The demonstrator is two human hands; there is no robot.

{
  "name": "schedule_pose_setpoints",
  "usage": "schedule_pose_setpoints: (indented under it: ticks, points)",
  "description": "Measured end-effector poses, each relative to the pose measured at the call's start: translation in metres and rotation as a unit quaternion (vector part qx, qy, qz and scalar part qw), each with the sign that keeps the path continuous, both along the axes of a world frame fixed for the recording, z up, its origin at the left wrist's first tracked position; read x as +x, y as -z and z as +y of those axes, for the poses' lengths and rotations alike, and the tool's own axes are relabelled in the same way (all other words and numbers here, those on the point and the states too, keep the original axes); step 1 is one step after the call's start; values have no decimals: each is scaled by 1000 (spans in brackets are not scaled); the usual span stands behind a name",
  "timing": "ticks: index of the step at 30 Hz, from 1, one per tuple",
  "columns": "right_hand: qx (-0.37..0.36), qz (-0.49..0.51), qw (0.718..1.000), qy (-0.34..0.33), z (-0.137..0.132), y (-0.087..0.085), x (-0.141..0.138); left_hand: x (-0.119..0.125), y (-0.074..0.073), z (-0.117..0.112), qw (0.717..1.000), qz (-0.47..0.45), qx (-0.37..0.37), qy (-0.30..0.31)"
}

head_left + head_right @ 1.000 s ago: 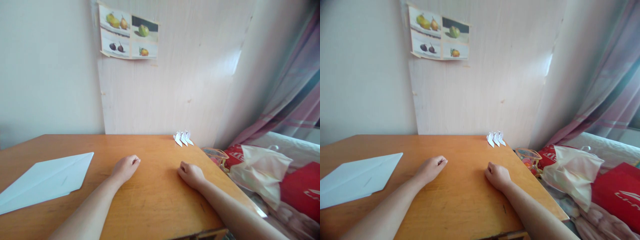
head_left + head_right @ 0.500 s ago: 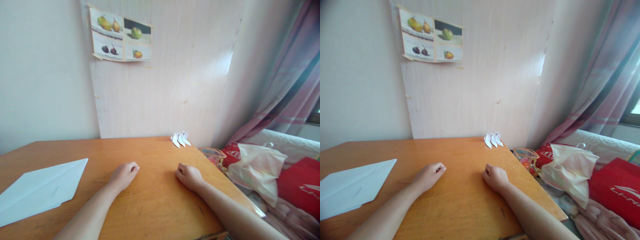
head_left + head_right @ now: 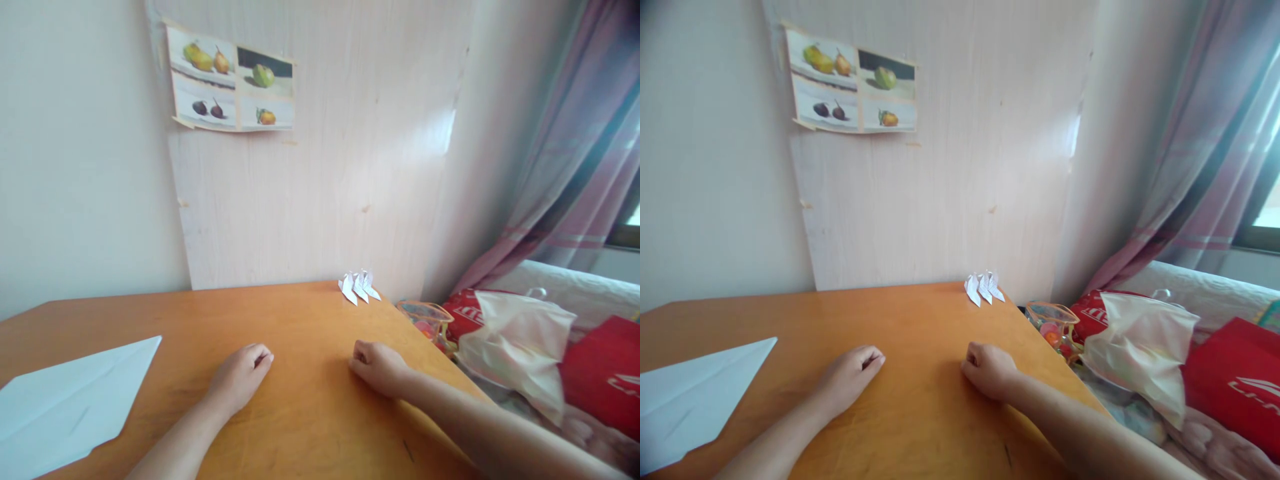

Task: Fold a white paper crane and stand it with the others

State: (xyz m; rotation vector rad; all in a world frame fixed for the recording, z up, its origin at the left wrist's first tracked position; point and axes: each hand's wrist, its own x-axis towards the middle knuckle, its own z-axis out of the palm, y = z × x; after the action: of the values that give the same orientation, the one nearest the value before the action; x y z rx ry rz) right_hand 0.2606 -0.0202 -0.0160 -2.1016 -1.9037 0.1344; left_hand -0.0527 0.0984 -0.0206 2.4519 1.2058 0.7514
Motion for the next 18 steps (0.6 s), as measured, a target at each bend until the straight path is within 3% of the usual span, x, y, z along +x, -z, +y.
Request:
schedule_pose_setpoints:
  ticks: [5, 11, 18]
  points:
    - [33, 1, 999, -10, 26, -11, 34, -2, 2, 2, 1000, 11, -11, 9]
    - [51, -28, 998, 2, 83, -12, 74, -2, 3, 2, 999, 25, -28, 6]
    - [26, -59, 997, -36, 140, -13, 83, -4, 6, 2, 999, 27, -47, 0]
